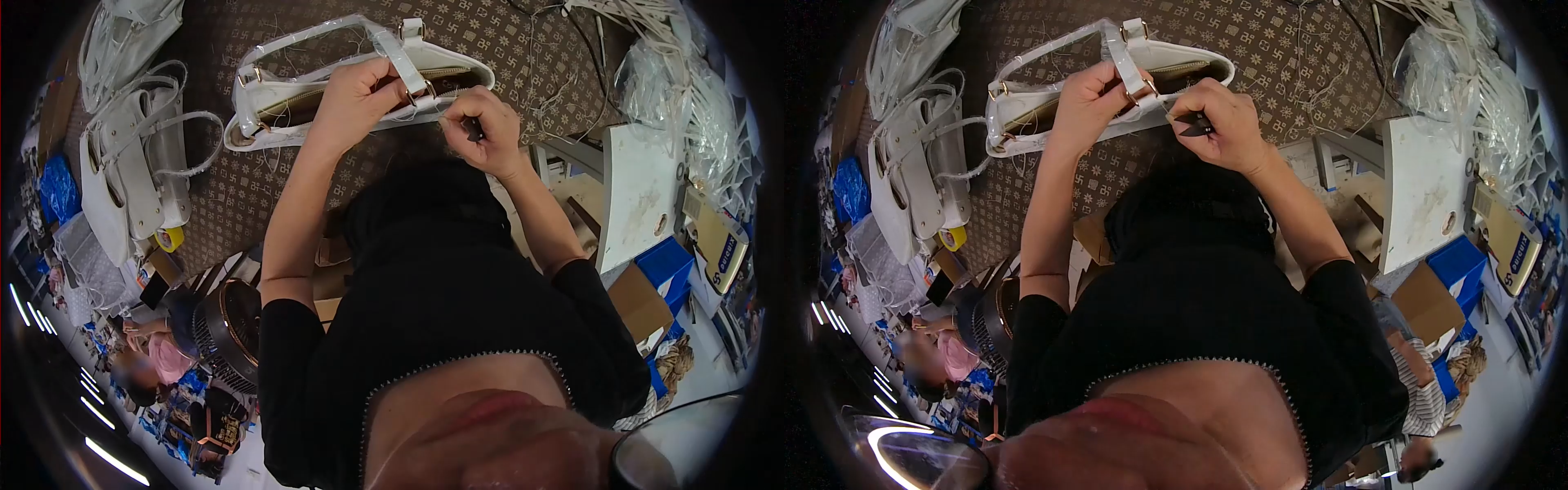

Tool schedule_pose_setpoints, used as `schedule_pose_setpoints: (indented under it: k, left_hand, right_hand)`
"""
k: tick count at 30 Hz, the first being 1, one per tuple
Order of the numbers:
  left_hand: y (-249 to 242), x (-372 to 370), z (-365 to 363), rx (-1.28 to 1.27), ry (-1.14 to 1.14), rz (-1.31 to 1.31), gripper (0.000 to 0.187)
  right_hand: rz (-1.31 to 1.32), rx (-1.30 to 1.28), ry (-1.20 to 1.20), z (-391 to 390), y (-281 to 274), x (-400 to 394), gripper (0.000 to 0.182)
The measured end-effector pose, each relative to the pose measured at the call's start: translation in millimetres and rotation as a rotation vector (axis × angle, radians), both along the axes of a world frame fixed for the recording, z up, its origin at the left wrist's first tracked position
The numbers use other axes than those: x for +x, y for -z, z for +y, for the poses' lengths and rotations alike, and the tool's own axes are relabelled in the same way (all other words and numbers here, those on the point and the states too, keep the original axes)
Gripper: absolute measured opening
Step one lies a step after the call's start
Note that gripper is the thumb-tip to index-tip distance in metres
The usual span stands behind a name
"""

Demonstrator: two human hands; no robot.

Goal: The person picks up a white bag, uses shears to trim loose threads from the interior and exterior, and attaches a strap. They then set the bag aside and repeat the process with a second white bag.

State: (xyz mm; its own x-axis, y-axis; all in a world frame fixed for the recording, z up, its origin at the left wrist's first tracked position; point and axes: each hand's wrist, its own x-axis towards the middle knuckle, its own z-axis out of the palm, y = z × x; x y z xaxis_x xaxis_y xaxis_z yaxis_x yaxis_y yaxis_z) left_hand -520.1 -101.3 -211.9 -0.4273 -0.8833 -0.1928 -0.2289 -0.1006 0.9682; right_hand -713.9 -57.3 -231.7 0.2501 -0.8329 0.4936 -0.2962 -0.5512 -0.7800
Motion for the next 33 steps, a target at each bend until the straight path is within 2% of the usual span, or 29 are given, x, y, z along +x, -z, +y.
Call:
schedule_pose_setpoints:
  k: [4, 7, 19, 23, 25, 29, 32, 33]
  left_hand:
    - [-1.0, -8.8, 4.6, -0.216, -0.07, -0.2, 0.014]
    - [2.4, -10.1, 7.2, -0.273, -0.112, -0.203, 0.013]
    - [3.6, -14.6, 9.9, -0.287, -0.194, -0.169, 0.01]
    - [3.6, -8.7, 6.5, -0.217, -0.129, -0.247, 0.012]
    - [9.8, -5.4, 5.1, -0.021, -0.171, 0.026, 0.012]
    - [4.0, -0.5, 6.1, -0.073, -0.138, 0.1, 0.012]
    - [-3.5, -3.4, 7.5, -0.143, -0.084, -0.031, 0.012]
    - [-3.6, -8.3, 8.0, -0.281, -0.085, -0.245, 0.013]
  right_hand:
    - [-0.014, -0.019, -0.014, -2.5, 0.5, 1.9, 0.019]
    - [-0.006, -0.026, -0.032, -4.1, -0.4, 2.6, 0.018]
    - [0.011, -0.017, -0.041, -6.7, -1.1, 0.4, 0.02]
    - [-0.029, 0.024, -0.029, -5.4, -0.4, 0.8, 0.018]
    - [-0.06, 0.068, -0.015, -4.5, -1.0, 1.3, 0.017]
    - [-0.103, 0.121, 0.002, -3.2, -0.4, 1.8, 0.016]
    - [-0.077, 0.083, -0.011, -2.8, -3.6, 1.6, 0.016]
    - [-0.077, 0.085, -0.012, -2.6, -2.9, 1.5, 0.016]
